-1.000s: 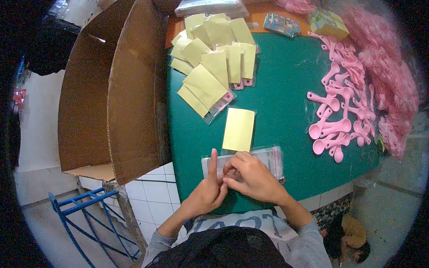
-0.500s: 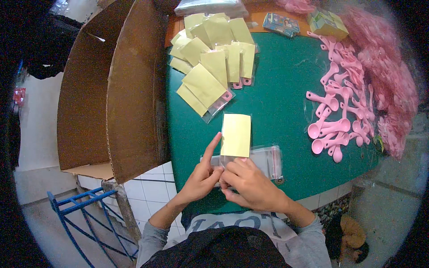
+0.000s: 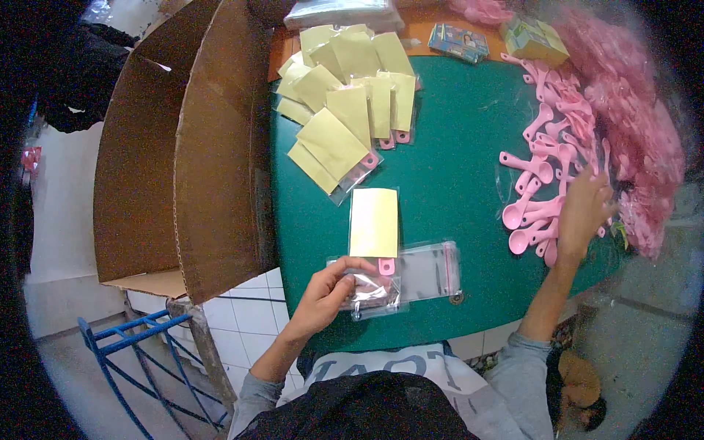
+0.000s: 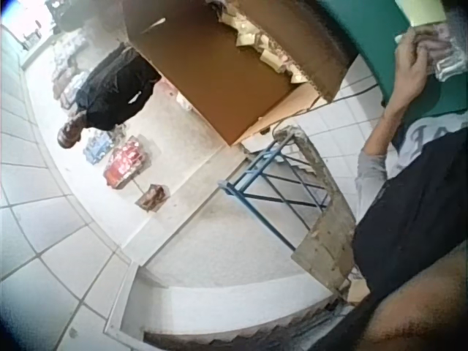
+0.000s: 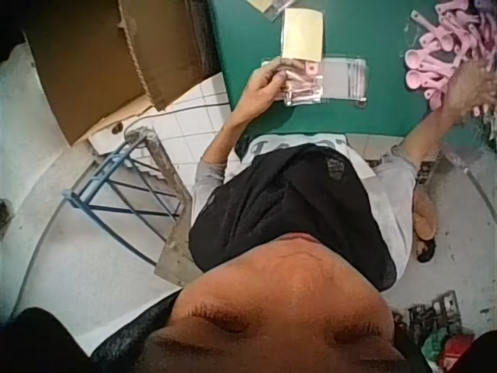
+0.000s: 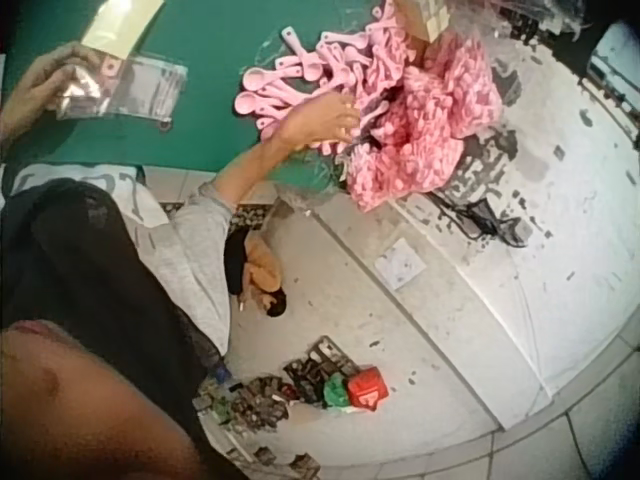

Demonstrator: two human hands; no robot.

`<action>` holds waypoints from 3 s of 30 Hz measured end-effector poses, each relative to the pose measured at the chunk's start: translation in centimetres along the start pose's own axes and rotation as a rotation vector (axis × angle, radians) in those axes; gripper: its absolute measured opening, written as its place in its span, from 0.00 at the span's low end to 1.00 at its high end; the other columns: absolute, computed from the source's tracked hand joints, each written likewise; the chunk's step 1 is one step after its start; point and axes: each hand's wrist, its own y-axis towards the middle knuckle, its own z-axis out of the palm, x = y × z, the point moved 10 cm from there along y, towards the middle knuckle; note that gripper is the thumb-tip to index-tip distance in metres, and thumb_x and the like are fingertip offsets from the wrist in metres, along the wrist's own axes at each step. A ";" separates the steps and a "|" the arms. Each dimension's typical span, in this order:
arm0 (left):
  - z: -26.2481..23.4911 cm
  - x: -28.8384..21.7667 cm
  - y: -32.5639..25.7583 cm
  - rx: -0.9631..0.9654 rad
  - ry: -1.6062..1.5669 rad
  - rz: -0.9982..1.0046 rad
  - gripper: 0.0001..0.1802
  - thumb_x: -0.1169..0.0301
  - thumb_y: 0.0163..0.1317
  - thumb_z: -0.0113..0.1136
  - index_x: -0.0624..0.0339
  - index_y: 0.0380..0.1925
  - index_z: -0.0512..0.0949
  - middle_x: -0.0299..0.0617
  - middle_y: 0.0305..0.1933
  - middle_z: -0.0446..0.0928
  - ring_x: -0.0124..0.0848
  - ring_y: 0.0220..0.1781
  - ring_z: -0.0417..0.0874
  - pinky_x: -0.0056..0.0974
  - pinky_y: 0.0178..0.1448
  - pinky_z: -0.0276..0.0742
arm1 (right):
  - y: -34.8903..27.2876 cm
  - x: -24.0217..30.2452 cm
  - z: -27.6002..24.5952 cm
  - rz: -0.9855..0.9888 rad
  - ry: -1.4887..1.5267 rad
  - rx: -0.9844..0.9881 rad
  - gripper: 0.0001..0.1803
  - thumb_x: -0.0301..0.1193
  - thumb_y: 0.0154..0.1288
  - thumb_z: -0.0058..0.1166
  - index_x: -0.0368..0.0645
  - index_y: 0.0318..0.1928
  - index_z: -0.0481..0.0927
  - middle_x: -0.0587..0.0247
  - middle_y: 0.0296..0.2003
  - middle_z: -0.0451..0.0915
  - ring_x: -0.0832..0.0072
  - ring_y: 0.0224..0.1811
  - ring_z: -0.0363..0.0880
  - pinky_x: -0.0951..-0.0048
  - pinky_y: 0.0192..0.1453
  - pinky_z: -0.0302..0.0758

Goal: Packaging pink plastic spoons and paper labels into small clear plastic bags.

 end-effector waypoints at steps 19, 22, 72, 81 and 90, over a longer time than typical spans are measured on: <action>0.7 -2.8 -1.9 -0.085 0.694 0.278 0.10 0.78 0.54 0.57 0.64 0.38 0.72 0.44 0.37 0.72 0.32 0.36 0.79 0.34 0.39 0.79 | -7.9 21.4 4.1 -0.046 1.111 0.515 0.11 0.18 0.42 0.62 0.42 0.29 0.76 0.60 0.40 0.67 0.72 0.41 0.73 0.73 0.44 0.73; -0.4 -2.3 -1.7 -0.141 0.645 0.230 0.07 0.77 0.51 0.62 0.63 0.31 0.75 0.41 0.35 0.74 0.28 0.33 0.78 0.29 0.34 0.75 | -8.4 21.2 5.0 0.003 1.139 0.553 0.10 0.19 0.45 0.61 0.41 0.30 0.76 0.60 0.41 0.69 0.73 0.41 0.74 0.74 0.45 0.73; 4.4 -4.5 5.6 -0.038 1.026 0.556 0.07 0.71 0.51 0.60 0.59 0.30 0.73 0.42 0.29 0.77 0.41 0.29 0.77 0.42 0.33 0.70 | -4.5 4.5 0.9 0.389 0.604 0.152 0.10 0.21 0.57 0.48 0.37 0.41 0.77 0.56 0.34 0.74 0.67 0.33 0.73 0.69 0.38 0.69; 2.1 -3.6 6.3 0.054 0.381 0.233 0.07 0.78 0.58 0.55 0.65 0.31 0.66 0.47 0.35 0.80 0.29 0.39 0.82 0.32 0.42 0.77 | -6.8 12.2 2.2 0.079 0.657 0.645 0.20 0.18 0.50 0.54 0.43 0.47 0.78 0.58 0.32 0.73 0.72 0.33 0.72 0.74 0.38 0.68; 1.6 -2.2 6.6 0.114 0.196 0.101 0.12 0.75 0.57 0.59 0.63 0.37 0.66 0.46 0.34 0.81 0.27 0.39 0.81 0.29 0.40 0.76 | -6.1 10.5 1.5 0.460 1.105 0.428 0.10 0.17 0.50 0.57 0.37 0.36 0.78 0.66 0.33 0.76 0.82 0.36 0.73 0.83 0.40 0.68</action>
